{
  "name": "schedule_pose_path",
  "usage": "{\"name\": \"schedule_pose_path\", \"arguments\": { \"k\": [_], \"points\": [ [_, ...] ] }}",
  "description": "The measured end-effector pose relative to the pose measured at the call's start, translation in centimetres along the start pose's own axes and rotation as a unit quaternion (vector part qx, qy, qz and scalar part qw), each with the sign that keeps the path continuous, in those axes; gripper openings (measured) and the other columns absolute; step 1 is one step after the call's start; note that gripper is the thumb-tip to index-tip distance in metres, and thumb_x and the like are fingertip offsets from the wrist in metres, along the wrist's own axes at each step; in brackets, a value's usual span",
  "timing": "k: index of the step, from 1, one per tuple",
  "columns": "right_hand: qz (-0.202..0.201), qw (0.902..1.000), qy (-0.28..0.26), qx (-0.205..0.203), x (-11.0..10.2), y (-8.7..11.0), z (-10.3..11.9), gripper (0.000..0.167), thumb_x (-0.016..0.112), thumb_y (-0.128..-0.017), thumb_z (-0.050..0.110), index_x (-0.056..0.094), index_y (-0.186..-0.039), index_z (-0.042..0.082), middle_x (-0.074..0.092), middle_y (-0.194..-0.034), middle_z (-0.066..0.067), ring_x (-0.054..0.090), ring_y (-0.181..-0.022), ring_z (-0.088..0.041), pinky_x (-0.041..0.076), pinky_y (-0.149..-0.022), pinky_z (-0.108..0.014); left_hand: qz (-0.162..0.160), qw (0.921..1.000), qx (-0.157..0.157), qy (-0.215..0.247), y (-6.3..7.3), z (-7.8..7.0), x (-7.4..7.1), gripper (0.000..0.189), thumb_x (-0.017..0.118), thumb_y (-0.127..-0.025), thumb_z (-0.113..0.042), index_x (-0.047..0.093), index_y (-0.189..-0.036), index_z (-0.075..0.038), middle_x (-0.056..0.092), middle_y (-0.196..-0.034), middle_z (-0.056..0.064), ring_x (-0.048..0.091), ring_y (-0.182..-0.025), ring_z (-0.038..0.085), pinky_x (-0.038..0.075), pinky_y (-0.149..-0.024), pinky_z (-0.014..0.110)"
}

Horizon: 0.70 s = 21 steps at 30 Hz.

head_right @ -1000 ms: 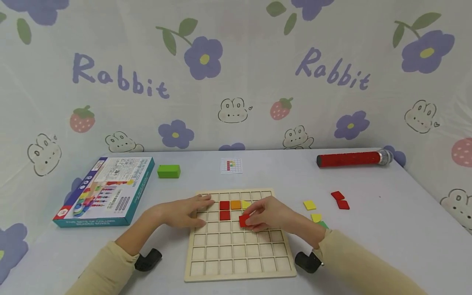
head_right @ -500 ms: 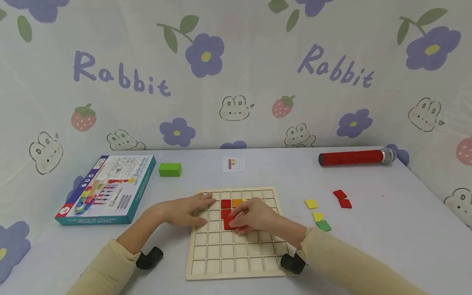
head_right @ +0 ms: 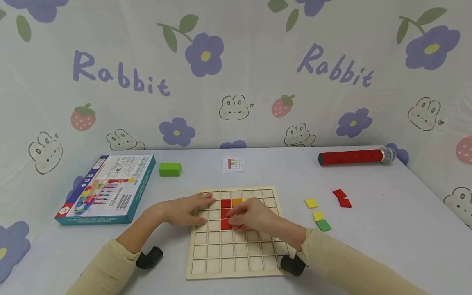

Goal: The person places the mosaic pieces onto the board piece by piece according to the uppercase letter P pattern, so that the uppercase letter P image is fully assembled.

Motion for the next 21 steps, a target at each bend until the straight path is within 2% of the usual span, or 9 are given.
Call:
{"name": "schedule_pose_path", "arguments": {
  "k": [6, 9, 17, 21],
  "points": [
    [0.065, 0.9958, -0.064, 0.007, -1.4, 0.5, -0.9, 0.04, 0.066, -0.091, 0.015, 0.058, -0.125, -0.006, 0.064, -0.114, -0.013, 0.065, -0.095, -0.022, 0.053, -0.084, -0.034, -0.002, 1.0, 0.0, 0.007, -0.1, 0.0, -0.1, 0.063, 0.059, -0.095, -0.028, 0.032, -0.15, -0.012, 0.02, -0.157, 0.004, 0.012, -0.144, 0.024, 0.017, -0.113, 0.041],
    [0.087, 0.9926, -0.084, 0.004, -2.6, 1.2, -1.6, 0.048, 0.064, -0.092, 0.017, 0.05, -0.131, -0.008, 0.062, -0.118, -0.016, 0.064, -0.101, -0.024, 0.051, -0.087, -0.035, -0.001, 1.0, 0.002, 0.005, -0.2, 0.0, 0.1, 0.063, 0.058, -0.095, -0.027, 0.032, -0.15, -0.012, 0.019, -0.157, 0.004, 0.011, -0.144, 0.025, 0.016, -0.113, 0.041],
    [0.08, 0.986, -0.146, -0.012, -7.5, 3.1, -3.0, 0.056, 0.052, -0.1, 0.023, 0.035, -0.138, -0.015, 0.06, -0.119, -0.02, 0.062, -0.105, -0.024, 0.048, -0.092, -0.036, 0.0, 1.0, 0.002, 0.006, 0.0, 0.1, 0.0, 0.064, 0.058, -0.096, -0.028, 0.03, -0.15, -0.012, 0.018, -0.157, 0.005, 0.009, -0.144, 0.025, 0.016, -0.113, 0.042],
    [0.058, 0.9837, -0.17, -0.014, -10.1, 4.0, -3.8, 0.057, 0.048, -0.101, 0.027, 0.035, -0.138, -0.015, 0.061, -0.117, -0.018, 0.062, -0.107, -0.023, 0.048, -0.092, -0.033, 0.0, 1.0, 0.001, 0.005, 0.0, 0.1, 0.0, 0.063, 0.057, -0.096, -0.029, 0.03, -0.151, -0.013, 0.018, -0.157, 0.005, 0.009, -0.144, 0.025, 0.016, -0.113, 0.042]
  ]
}}
Point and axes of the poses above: each hand's wrist, its own y-axis away from the middle knuckle, its own x-axis out of the palm, z = x × y, the point moved 6 cm from there along -y, towards the middle knuckle
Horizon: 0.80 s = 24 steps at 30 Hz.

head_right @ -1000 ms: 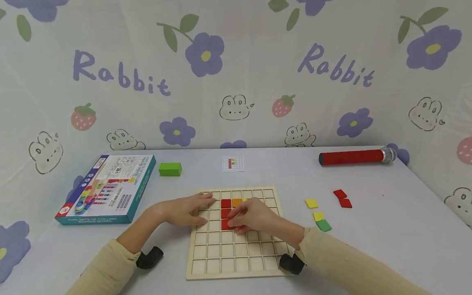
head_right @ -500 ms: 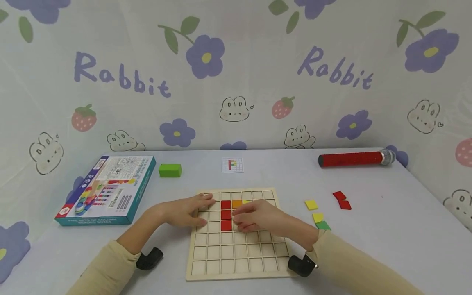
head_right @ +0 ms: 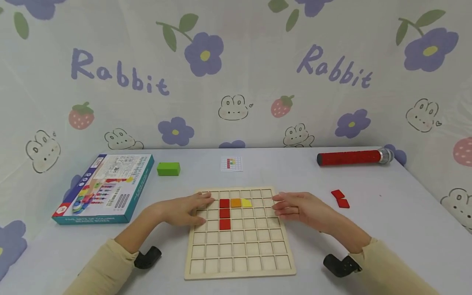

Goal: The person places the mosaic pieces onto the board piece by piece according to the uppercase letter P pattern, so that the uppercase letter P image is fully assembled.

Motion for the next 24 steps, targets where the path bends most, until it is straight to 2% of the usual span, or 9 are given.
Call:
{"name": "schedule_pose_path", "arguments": {
  "k": [6, 9, 13, 18, 21, 24],
  "points": [
    [-0.005, 0.9979, -0.061, -0.02, -3.1, 2.2, 0.6, 0.036, 0.043, -0.103, 0.026, 0.06, -0.123, 0.001, 0.064, -0.116, -0.012, 0.062, -0.109, -0.022, 0.047, -0.092, -0.033, 0.001, 1.0, 0.002, -0.002, 0.1, -0.2, -0.1, 0.063, 0.057, -0.096, -0.029, 0.03, -0.151, -0.012, 0.018, -0.157, 0.006, 0.009, -0.144, 0.025, 0.016, -0.113, 0.042],
    [-0.018, 0.9966, -0.076, -0.026, -4.6, 3.2, 0.8, 0.031, 0.043, -0.103, 0.024, 0.066, -0.117, 0.007, 0.065, -0.115, -0.009, 0.062, -0.107, -0.02, 0.047, -0.092, -0.032, 0.002, 1.0, 0.003, -0.002, 0.2, -0.2, -0.1, 0.063, 0.057, -0.096, -0.028, 0.03, -0.151, -0.012, 0.018, -0.157, 0.006, 0.009, -0.144, 0.026, 0.016, -0.113, 0.042],
    [-0.054, 0.996, -0.06, -0.039, -7.0, 4.1, 0.7, 0.028, 0.045, -0.103, 0.024, 0.067, -0.114, 0.012, 0.067, -0.113, -0.003, 0.063, -0.105, -0.016, 0.049, -0.089, -0.032, -0.001, 1.0, 0.002, -0.004, 0.1, -0.2, -0.1, 0.063, 0.057, -0.096, -0.028, 0.03, -0.15, -0.011, 0.019, -0.157, 0.006, 0.01, -0.144, 0.025, 0.016, -0.113, 0.042],
    [-0.107, 0.9932, -0.028, -0.036, -9.9, 5.0, 0.0, 0.021, 0.049, -0.101, 0.026, 0.068, -0.108, 0.021, 0.068, -0.11, 0.002, 0.064, -0.101, -0.012, 0.05, -0.086, -0.029, -0.004, 1.0, 0.0, -0.005, 0.1, -0.2, -0.1, 0.063, 0.058, -0.095, -0.027, 0.032, -0.15, -0.012, 0.021, -0.156, 0.005, 0.012, -0.144, 0.024, 0.018, -0.113, 0.042],
    [-0.132, 0.9907, -0.003, -0.031, -11.4, 5.5, -0.3, 0.034, 0.049, -0.101, 0.028, 0.057, -0.128, 0.009, 0.067, -0.108, 0.004, 0.065, -0.099, -0.01, 0.051, -0.085, -0.028, -0.004, 1.0, 0.002, -0.004, 0.1, -0.2, -0.1, 0.063, 0.058, -0.095, -0.027, 0.032, -0.15, -0.011, 0.021, -0.156, 0.005, 0.012, -0.144, 0.024, 0.018, -0.113, 0.042],
    [-0.158, 0.9868, 0.031, -0.02, -12.5, 5.9, -0.6, 0.059, 0.049, -0.101, 0.031, 0.034, -0.142, -0.009, 0.066, -0.106, 0.008, 0.064, -0.097, -0.007, 0.051, -0.084, -0.026, -0.004, 1.0, 0.004, -0.002, 0.1, -0.2, 0.0, 0.062, 0.058, -0.095, -0.027, 0.032, -0.15, -0.011, 0.021, -0.156, 0.005, 0.012, -0.144, 0.024, 0.018, -0.113, 0.041]
  ]
}}
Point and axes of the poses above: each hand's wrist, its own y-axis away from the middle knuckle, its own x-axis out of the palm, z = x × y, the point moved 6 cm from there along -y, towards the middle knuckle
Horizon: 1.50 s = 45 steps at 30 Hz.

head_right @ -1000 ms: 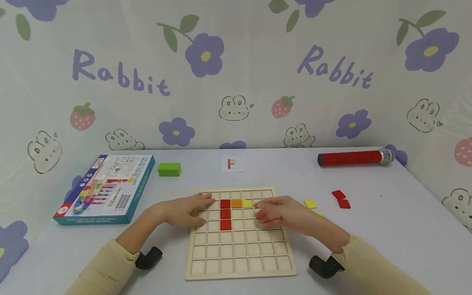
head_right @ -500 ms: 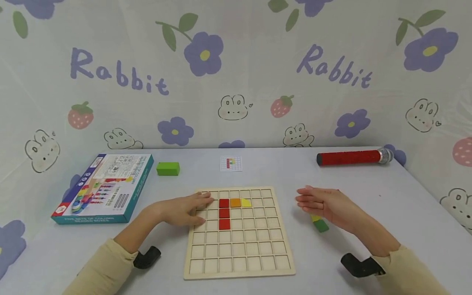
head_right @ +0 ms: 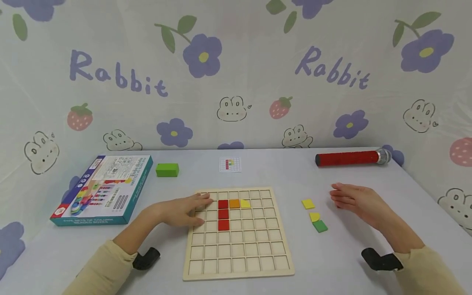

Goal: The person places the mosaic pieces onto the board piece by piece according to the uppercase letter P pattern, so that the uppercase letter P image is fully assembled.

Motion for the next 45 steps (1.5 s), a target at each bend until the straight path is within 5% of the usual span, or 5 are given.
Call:
{"name": "schedule_pose_path", "arguments": {
  "k": [5, 12, 20, 25, 45],
  "points": [
    [-0.037, 0.9977, 0.057, 0.009, -1.3, -0.1, -0.5, 0.07, 0.045, -0.102, 0.033, 0.016, -0.145, -0.014, 0.061, -0.104, 0.01, 0.061, -0.093, -0.001, 0.051, -0.082, -0.022, -0.002, 1.0, 0.003, 0.001, 0.0, 0.0, 0.0, 0.062, 0.058, -0.095, -0.027, 0.033, -0.149, -0.011, 0.021, -0.156, 0.006, 0.012, -0.143, 0.025, 0.017, -0.113, 0.042],
    [-0.083, 0.9848, 0.15, 0.03, -2.3, -0.4, -1.5, 0.072, 0.042, -0.102, 0.037, 0.016, -0.145, -0.014, 0.03, -0.142, -0.035, 0.053, -0.088, 0.009, 0.05, -0.083, -0.021, -0.001, 1.0, 0.008, 0.005, 0.1, -0.1, 0.0, 0.063, 0.058, -0.095, -0.026, 0.032, -0.149, -0.009, 0.021, -0.156, 0.007, 0.012, -0.143, 0.025, 0.018, -0.113, 0.041],
    [-0.114, 0.9543, 0.271, 0.052, -2.6, -0.6, -2.1, 0.069, 0.056, -0.096, 0.037, 0.031, -0.141, -0.009, 0.041, -0.131, -0.034, 0.052, -0.103, -0.032, 0.049, -0.078, -0.031, -0.002, 0.9999, 0.01, -0.001, 0.0, -0.1, 0.0, 0.063, 0.058, -0.095, -0.026, 0.032, -0.149, -0.008, 0.021, -0.156, 0.007, 0.013, -0.143, 0.024, 0.018, -0.113, 0.041],
    [-0.127, 0.9412, 0.309, 0.049, -2.4, -0.8, -2.1, 0.07, 0.067, -0.09, 0.03, 0.035, -0.138, -0.009, 0.045, -0.125, -0.035, 0.044, -0.107, -0.044, 0.047, -0.078, -0.041, 0.0, 1.0, 0.009, 0.001, 0.0, -0.1, 0.1, 0.063, 0.058, -0.095, -0.026, 0.032, -0.149, -0.008, 0.021, -0.156, 0.007, 0.013, -0.143, 0.024, 0.018, -0.113, 0.041],
    [-0.131, 0.918, 0.374, 0.018, -0.9, -1.4, -1.0, 0.051, 0.07, -0.087, 0.015, 0.05, -0.127, -0.007, 0.048, -0.113, -0.031, 0.045, -0.099, -0.044, 0.051, -0.07, -0.035, -0.001, 0.9999, 0.012, 0.004, 0.0, -0.1, 0.0, 0.062, 0.058, -0.095, -0.025, 0.032, -0.149, -0.008, 0.021, -0.156, 0.008, 0.012, -0.143, 0.026, 0.017, -0.113, 0.041]
  ]
}}
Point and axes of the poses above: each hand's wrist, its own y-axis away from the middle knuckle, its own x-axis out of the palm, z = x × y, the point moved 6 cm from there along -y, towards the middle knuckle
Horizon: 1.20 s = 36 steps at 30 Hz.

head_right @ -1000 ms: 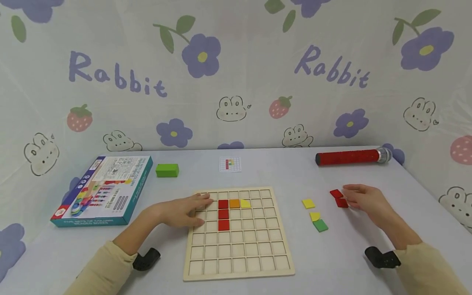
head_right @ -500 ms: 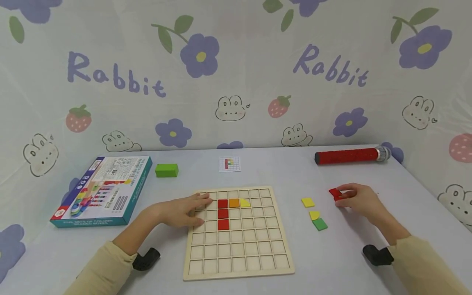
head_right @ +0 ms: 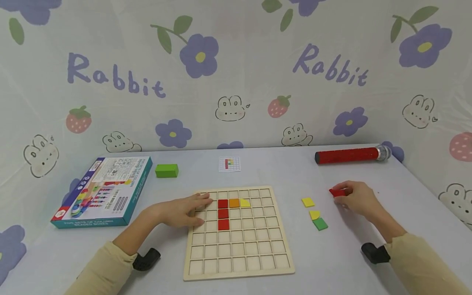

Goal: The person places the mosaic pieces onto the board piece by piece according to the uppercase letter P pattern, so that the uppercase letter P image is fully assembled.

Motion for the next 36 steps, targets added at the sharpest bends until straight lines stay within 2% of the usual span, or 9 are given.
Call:
{"name": "schedule_pose_path", "arguments": {
  "k": [8, 11, 14, 18, 23, 26, 32, 36],
  "points": [
    [-0.011, 0.9991, -0.034, -0.024, 0.7, 0.4, 1.9, 0.045, 0.067, -0.089, 0.017, 0.054, -0.124, -0.008, 0.057, -0.115, -0.028, 0.054, -0.097, -0.036, 0.054, -0.072, -0.033, 0.003, 1.0, -0.008, -0.001, -0.1, 0.2, 0.0, 0.063, 0.058, -0.095, -0.027, 0.031, -0.15, -0.01, 0.019, -0.157, 0.007, 0.01, -0.144, 0.026, 0.016, -0.113, 0.043],
    [0.004, 0.9984, -0.051, -0.022, 1.5, 0.6, 2.8, 0.047, 0.069, -0.088, 0.021, 0.055, -0.124, -0.007, 0.06, -0.113, -0.025, 0.056, -0.095, -0.032, 0.054, -0.072, -0.033, 0.004, 0.9999, -0.013, 0.003, 0.0, 0.3, -0.1, 0.063, 0.058, -0.096, -0.028, 0.031, -0.15, -0.012, 0.019, -0.157, 0.006, 0.008, -0.144, 0.026, 0.016, -0.113, 0.043],
    [0.036, 0.9957, -0.084, -0.012, 2.5, 0.6, 3.6, 0.05, 0.071, -0.087, 0.024, 0.056, -0.124, -0.007, 0.063, -0.108, -0.019, 0.059, -0.091, -0.026, 0.054, -0.073, -0.03, 0.004, 0.9999, -0.013, 0.004, 0.0, 0.2, -0.1, 0.063, 0.058, -0.095, -0.027, 0.031, -0.15, -0.011, 0.019, -0.157, 0.006, 0.009, -0.144, 0.026, 0.016, -0.113, 0.043],
    [0.091, 0.9845, -0.149, -0.009, 4.0, 1.0, 4.8, 0.051, 0.071, -0.088, 0.025, 0.055, -0.124, -0.007, 0.065, -0.106, -0.012, 0.061, -0.088, -0.02, 0.054, -0.073, -0.027, 0.003, 1.0, -0.009, 0.0, -0.1, 0.3, 0.0, 0.063, 0.058, -0.095, -0.027, 0.031, -0.15, -0.011, 0.02, -0.157, 0.006, 0.01, -0.144, 0.025, 0.016, -0.113, 0.042],
    [0.135, 0.9729, -0.188, -0.008, 5.7, 2.0, 6.8, 0.044, 0.071, -0.087, 0.025, 0.062, -0.12, -0.003, 0.068, -0.105, -0.007, 0.061, -0.083, -0.019, 0.053, -0.07, -0.029, 0.003, 0.9999, -0.008, -0.006, -0.1, 0.3, 0.0, 0.063, 0.058, -0.096, -0.027, 0.031, -0.15, -0.011, 0.019, -0.157, 0.006, 0.01, -0.144, 0.025, 0.016, -0.113, 0.042],
    [0.154, 0.9638, -0.218, -0.006, 6.8, 2.5, 8.0, 0.04, 0.071, -0.087, 0.02, 0.062, -0.118, -0.004, 0.068, -0.103, -0.007, 0.062, -0.084, -0.018, 0.054, -0.071, -0.029, 0.003, 0.9999, -0.009, -0.007, -0.1, 0.3, 0.0, 0.063, 0.057, -0.096, -0.028, 0.031, -0.15, -0.011, 0.02, -0.157, 0.007, 0.01, -0.144, 0.025, 0.016, -0.113, 0.042],
    [0.2, 0.9388, -0.28, -0.02, 8.7, 3.5, 10.5, 0.044, 0.071, -0.086, 0.012, 0.057, -0.122, -0.009, 0.068, -0.101, -0.011, 0.067, -0.087, -0.02, 0.055, -0.074, -0.03, 0.0, 0.9999, -0.008, -0.007, -0.2, 0.4, 0.0, 0.063, 0.058, -0.096, -0.028, 0.031, -0.15, -0.011, 0.02, -0.157, 0.006, 0.01, -0.144, 0.025, 0.016, -0.113, 0.042],
    [0.223, 0.9292, -0.292, -0.034, 9.6, 4.0, 12.0, 0.047, 0.071, -0.087, 0.012, 0.055, -0.124, -0.012, 0.069, -0.102, -0.013, 0.068, -0.088, -0.022, 0.055, -0.075, -0.031, 0.0, 1.0, -0.007, -0.003, -0.2, 0.4, 0.1, 0.063, 0.058, -0.096, -0.027, 0.031, -0.15, -0.011, 0.02, -0.157, 0.007, 0.01, -0.144, 0.026, 0.016, -0.113, 0.042]
  ]
}}
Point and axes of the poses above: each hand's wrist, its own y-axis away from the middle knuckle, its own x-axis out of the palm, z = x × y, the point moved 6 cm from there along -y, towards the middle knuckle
